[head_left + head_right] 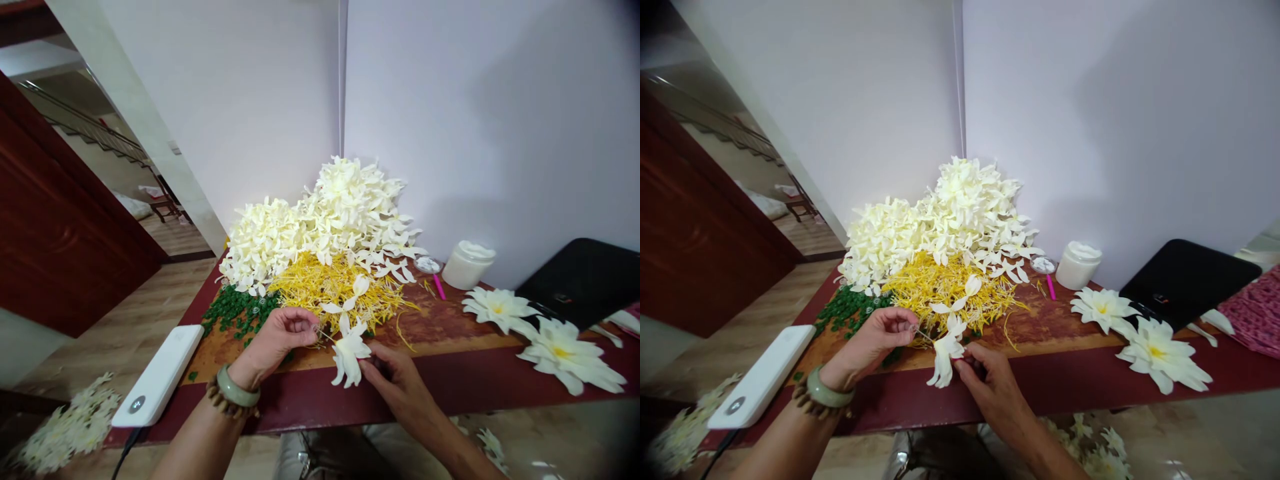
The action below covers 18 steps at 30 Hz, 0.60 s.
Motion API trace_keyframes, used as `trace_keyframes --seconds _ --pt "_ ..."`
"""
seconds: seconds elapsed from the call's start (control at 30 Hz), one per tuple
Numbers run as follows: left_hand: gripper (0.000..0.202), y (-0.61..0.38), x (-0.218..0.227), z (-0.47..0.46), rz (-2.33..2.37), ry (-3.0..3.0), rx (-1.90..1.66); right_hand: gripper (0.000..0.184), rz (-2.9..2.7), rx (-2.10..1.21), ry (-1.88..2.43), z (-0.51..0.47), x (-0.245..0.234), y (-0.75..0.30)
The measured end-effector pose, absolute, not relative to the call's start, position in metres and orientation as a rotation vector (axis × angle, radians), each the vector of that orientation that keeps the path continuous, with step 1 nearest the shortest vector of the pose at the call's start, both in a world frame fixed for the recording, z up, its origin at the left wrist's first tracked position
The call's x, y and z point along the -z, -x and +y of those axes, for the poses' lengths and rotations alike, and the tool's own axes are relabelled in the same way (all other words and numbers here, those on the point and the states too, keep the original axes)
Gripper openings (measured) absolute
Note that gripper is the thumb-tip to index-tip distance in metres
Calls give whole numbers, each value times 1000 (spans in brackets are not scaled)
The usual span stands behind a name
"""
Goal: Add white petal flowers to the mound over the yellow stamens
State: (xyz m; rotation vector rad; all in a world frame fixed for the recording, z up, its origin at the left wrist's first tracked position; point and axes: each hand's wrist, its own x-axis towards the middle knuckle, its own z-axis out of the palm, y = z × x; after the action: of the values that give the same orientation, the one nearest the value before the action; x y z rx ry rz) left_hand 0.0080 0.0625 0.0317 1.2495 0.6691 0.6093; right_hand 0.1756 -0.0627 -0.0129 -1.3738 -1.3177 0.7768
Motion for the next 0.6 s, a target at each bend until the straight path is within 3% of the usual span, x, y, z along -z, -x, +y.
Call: trace_keyframes --seconds 0.6 --pt "19 -8 -30 64 662 -1279 -612 23 -1371 -784 1424 -64 25 -178"
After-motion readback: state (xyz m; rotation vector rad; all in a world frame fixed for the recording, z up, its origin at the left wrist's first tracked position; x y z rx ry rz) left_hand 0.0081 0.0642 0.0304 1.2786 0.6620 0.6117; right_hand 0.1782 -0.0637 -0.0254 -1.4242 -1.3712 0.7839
